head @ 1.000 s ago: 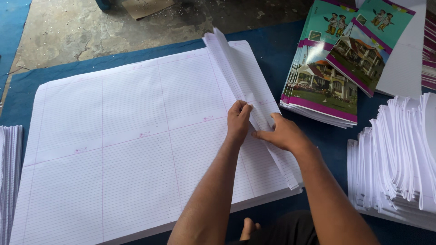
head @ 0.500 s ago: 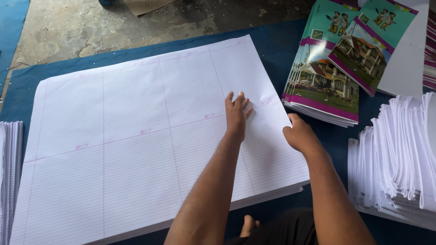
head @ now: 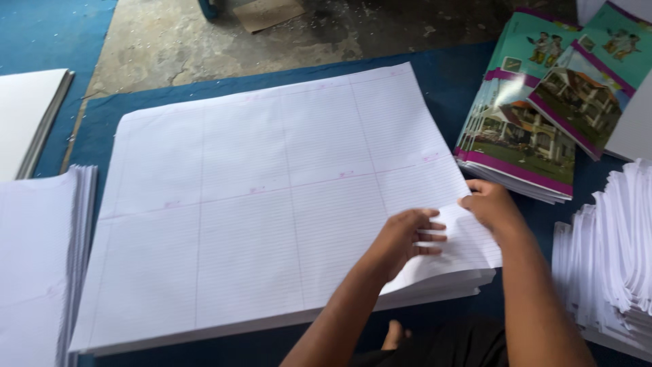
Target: The person folds large lined paper sheets in half using a small wooden block to press the crease. They then separate the folded sheets and place them into a stack on the left side of the workspace.
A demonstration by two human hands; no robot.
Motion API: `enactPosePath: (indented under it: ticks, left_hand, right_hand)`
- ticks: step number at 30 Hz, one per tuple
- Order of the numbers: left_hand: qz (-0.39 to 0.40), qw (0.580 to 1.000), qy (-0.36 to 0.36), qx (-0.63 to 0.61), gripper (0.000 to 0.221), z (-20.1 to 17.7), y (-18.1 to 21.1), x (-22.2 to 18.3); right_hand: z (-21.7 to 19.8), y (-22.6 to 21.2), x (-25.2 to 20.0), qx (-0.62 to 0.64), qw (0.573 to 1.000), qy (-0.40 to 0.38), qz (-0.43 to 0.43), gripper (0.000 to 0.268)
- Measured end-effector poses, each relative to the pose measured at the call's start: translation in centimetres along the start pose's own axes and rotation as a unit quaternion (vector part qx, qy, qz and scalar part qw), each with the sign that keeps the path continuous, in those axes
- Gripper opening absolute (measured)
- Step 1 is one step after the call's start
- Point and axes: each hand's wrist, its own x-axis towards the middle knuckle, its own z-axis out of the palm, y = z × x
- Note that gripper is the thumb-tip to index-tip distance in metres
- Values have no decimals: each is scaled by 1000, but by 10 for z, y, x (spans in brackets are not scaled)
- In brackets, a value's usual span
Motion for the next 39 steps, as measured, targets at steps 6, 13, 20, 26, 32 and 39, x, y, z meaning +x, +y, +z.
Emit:
enactPosePath:
  ticks: [6,13,20,26,32,39]
  left_hand:
    - [-82,996,-29,4,46,6,-14,-90]
    - [-157,965,90,-190,74,13,-32,-139]
    - [1,876,291,-384,67,-25,-48,-154]
    - [95,816,403,-404,57,-75,-37,-192]
    - [109,764,535,-345,58,-136,-23,-239]
    - [206,726,556,-347,36,-223,-12,-292]
  right_hand:
    - [-2,12,11,38,999,5,4,43]
    - [-1,12,12,35,999,21,7,44]
    - [1,6,3,-8,999,30,-7,43]
    - [6,5,-4,-46,998,36,-13,42]
    - [9,20,11,-21,1000,14,-15,44]
    - [12,36,29,-14,999,10,-37,47]
